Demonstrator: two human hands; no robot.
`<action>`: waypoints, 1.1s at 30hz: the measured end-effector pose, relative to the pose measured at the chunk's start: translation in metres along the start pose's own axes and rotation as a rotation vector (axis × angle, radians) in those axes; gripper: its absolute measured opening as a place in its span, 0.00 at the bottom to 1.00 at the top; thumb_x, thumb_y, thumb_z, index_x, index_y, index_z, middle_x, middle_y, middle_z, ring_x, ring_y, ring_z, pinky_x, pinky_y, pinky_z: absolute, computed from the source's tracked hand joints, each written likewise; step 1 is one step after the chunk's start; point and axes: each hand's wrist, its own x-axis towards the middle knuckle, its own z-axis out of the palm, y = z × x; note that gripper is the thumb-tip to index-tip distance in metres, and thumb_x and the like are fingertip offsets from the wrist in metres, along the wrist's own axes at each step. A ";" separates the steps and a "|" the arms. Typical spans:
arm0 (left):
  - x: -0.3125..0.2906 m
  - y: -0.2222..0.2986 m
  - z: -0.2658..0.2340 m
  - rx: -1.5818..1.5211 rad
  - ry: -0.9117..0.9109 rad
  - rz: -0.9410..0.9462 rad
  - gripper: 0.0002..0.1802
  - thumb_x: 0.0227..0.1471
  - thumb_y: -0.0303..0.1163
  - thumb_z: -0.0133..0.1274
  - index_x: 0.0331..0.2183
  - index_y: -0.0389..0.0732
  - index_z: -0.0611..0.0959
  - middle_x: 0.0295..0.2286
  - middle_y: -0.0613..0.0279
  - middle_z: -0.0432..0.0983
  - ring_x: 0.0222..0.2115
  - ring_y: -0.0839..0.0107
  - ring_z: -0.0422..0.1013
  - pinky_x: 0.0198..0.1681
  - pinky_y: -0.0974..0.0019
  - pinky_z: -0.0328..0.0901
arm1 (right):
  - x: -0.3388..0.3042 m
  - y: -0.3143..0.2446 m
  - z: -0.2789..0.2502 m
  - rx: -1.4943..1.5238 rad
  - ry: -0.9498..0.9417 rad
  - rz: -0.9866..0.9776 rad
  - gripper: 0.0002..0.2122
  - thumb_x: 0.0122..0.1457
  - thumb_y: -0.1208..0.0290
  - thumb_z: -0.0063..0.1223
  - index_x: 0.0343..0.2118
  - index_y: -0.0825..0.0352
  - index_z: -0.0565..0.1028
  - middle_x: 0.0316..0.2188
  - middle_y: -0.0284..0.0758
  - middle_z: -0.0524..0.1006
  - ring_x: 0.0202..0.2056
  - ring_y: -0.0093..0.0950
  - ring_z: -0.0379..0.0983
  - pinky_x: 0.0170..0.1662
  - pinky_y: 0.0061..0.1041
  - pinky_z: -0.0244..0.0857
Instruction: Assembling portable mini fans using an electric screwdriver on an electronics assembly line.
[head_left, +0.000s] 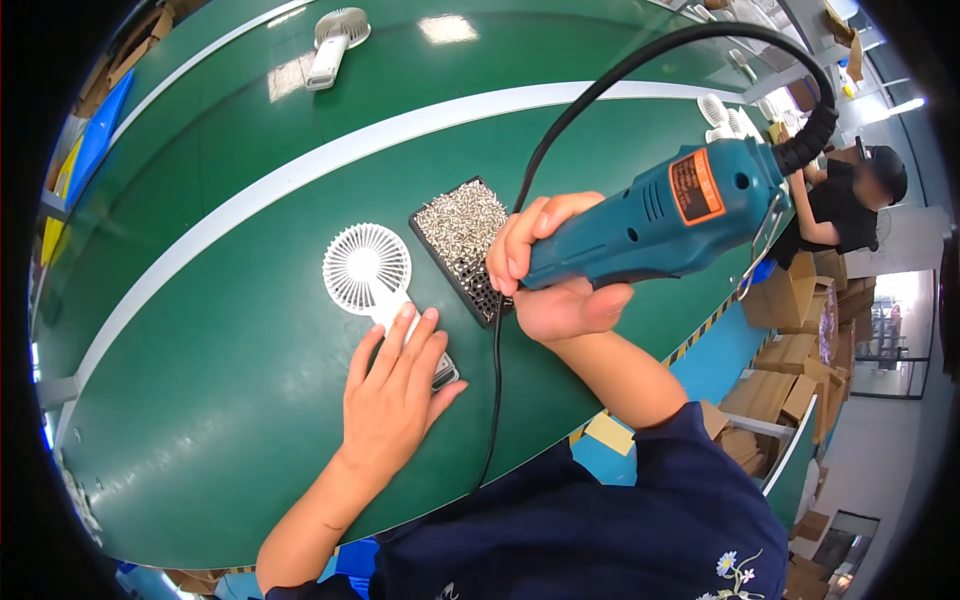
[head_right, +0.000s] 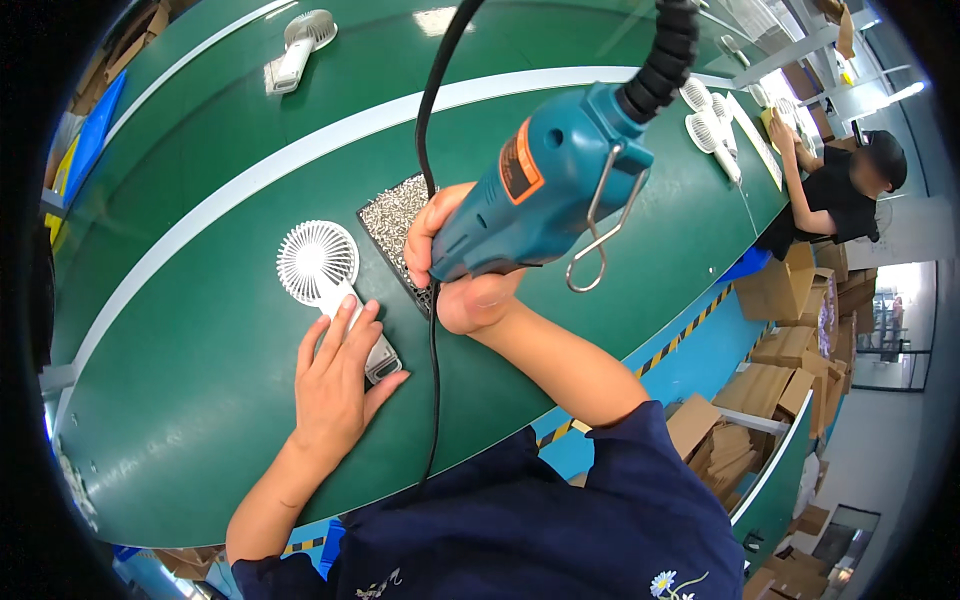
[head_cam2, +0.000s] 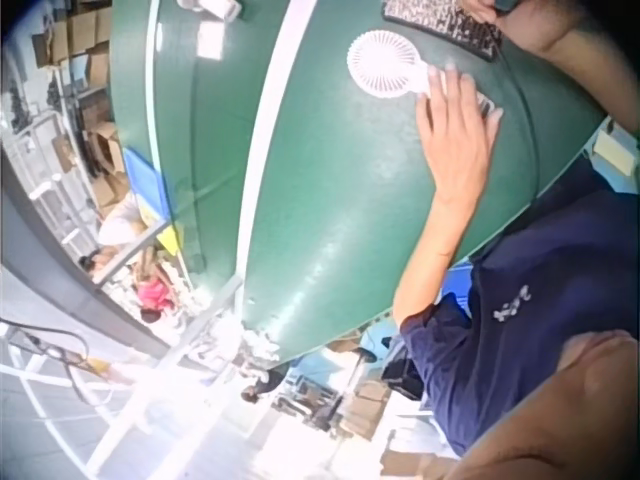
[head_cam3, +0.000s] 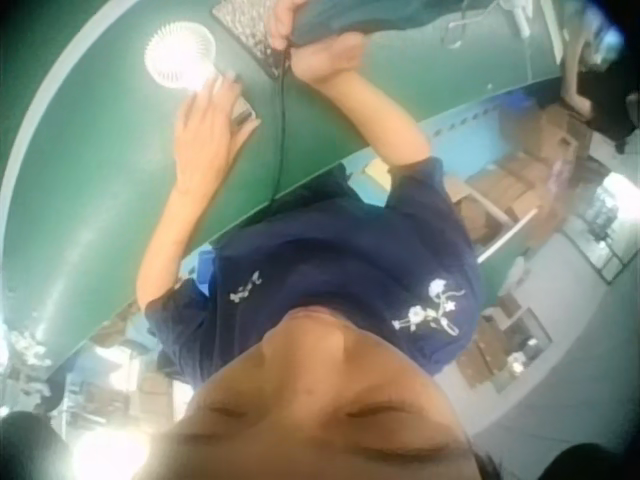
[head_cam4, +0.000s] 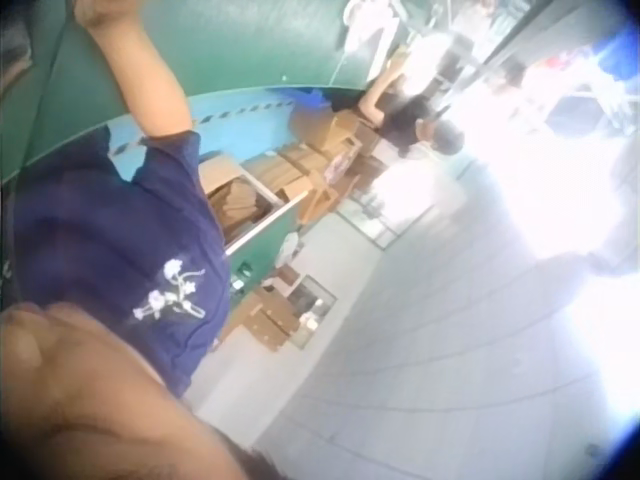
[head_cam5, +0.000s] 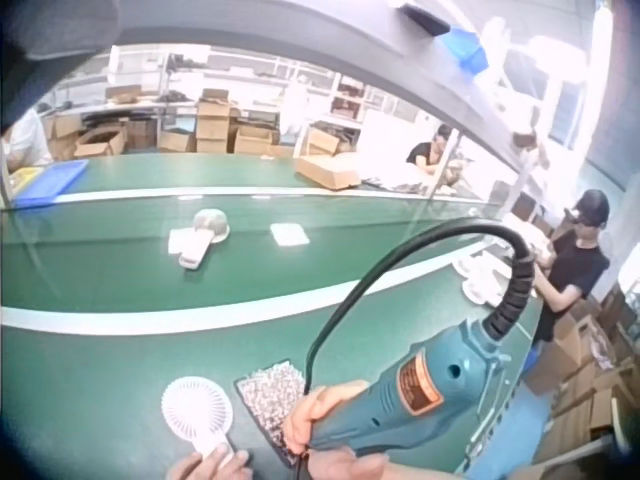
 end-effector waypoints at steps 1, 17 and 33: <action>0.000 -0.001 0.000 -0.006 0.004 -0.009 0.34 0.41 0.38 0.67 0.48 0.35 0.72 0.54 0.55 0.69 0.58 0.55 0.63 0.57 0.49 0.57 | 0.000 0.002 0.000 0.018 -0.022 0.013 0.38 0.50 0.27 0.44 0.38 0.67 0.61 0.19 0.36 0.66 0.14 0.25 0.62 0.16 0.22 0.61; 0.001 -0.003 0.002 -0.063 0.042 -0.063 0.36 0.41 0.38 0.66 0.51 0.36 0.72 0.50 0.60 0.74 0.57 0.61 0.64 0.54 0.52 0.59 | -0.005 0.011 -0.005 0.049 0.103 0.009 0.38 0.49 0.24 0.39 0.37 0.66 0.63 0.18 0.34 0.66 0.15 0.24 0.63 0.16 0.23 0.61; 0.000 -0.004 0.000 -0.131 0.034 -0.081 0.34 0.42 0.34 0.66 0.51 0.36 0.72 0.50 0.57 0.73 0.58 0.59 0.62 0.52 0.52 0.60 | -0.003 0.013 0.001 -0.009 0.164 0.022 0.39 0.49 0.24 0.37 0.36 0.65 0.63 0.17 0.34 0.65 0.13 0.23 0.61 0.14 0.22 0.59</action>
